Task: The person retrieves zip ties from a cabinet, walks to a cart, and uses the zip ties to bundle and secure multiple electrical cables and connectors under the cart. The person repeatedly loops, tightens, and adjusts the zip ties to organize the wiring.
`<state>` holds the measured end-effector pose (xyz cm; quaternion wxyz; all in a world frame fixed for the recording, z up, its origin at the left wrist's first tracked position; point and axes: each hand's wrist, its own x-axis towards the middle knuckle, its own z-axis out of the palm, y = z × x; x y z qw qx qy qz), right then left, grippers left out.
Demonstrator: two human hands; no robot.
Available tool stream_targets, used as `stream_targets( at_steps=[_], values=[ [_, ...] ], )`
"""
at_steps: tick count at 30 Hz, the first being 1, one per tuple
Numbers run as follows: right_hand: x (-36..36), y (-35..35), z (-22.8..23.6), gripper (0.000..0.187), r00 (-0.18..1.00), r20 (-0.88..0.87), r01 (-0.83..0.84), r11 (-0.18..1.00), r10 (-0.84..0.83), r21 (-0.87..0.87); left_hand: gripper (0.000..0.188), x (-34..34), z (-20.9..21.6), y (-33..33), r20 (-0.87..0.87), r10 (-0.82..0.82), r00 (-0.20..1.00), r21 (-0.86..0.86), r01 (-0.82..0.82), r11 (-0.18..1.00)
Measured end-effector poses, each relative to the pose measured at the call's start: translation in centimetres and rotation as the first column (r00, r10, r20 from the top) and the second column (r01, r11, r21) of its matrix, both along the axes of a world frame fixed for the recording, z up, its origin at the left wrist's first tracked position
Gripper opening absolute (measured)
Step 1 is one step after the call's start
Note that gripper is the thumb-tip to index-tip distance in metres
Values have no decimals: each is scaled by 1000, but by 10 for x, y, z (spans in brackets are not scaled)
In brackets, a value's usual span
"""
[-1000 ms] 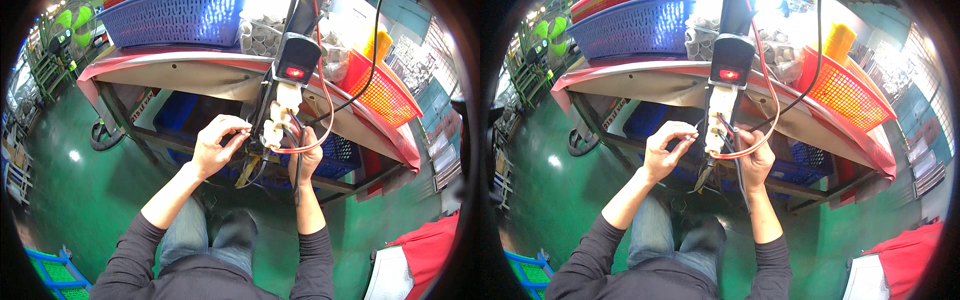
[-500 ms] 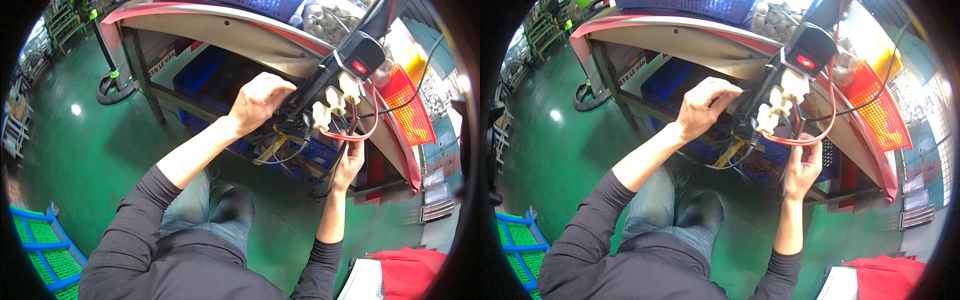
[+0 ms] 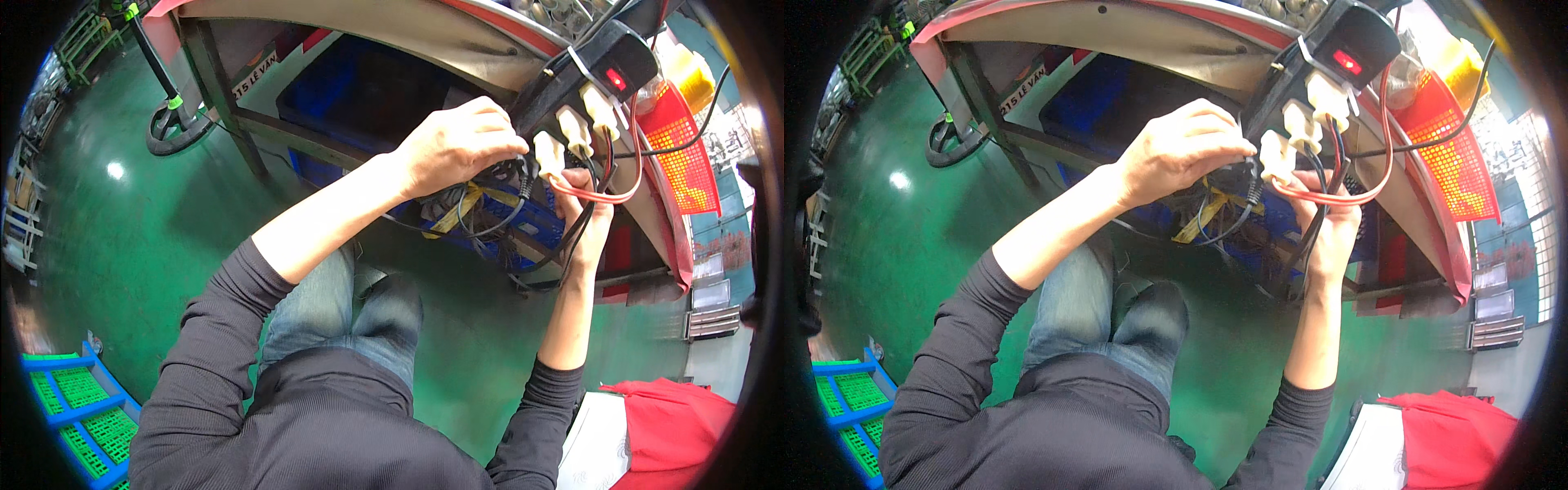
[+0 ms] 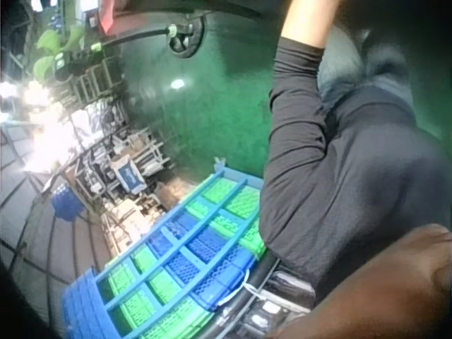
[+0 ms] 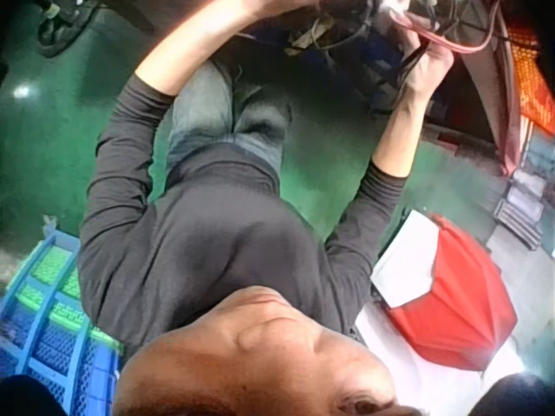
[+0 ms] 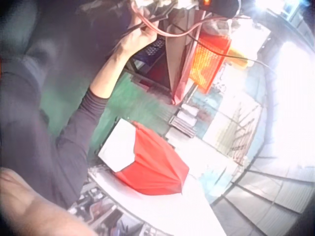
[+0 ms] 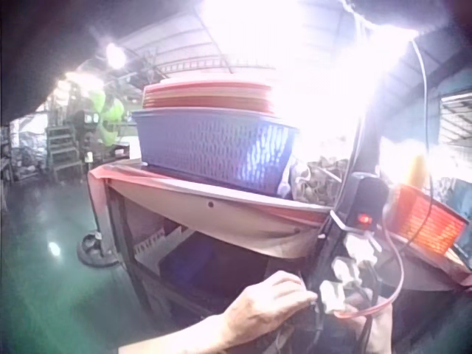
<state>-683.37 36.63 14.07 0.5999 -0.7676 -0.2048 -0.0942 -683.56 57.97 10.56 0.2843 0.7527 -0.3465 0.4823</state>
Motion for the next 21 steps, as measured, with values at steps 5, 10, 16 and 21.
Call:
stream_targets(
  at_steps=[5,10,16,21],
  values=[
    [5,-4,-4,16,997,5,-72,996,72,52,19,0,1,-9,-44,-47,998,-103,42,994],
    [6,1,-8,16,1000,-7,-28,995,29,92,20,2,2,-11,-9,-44,999,-120,43,992],
    [5,-11,-7,13,999,-21,-24,1000,24,7,19,-6,-5,-8,-112,-15,994,-240,-13,971],
    [8,-28,-10,17,999,-14,37,994,-35,102,16,-12,-12,4,-315,-115,942,-483,-55,874]
  ],
)
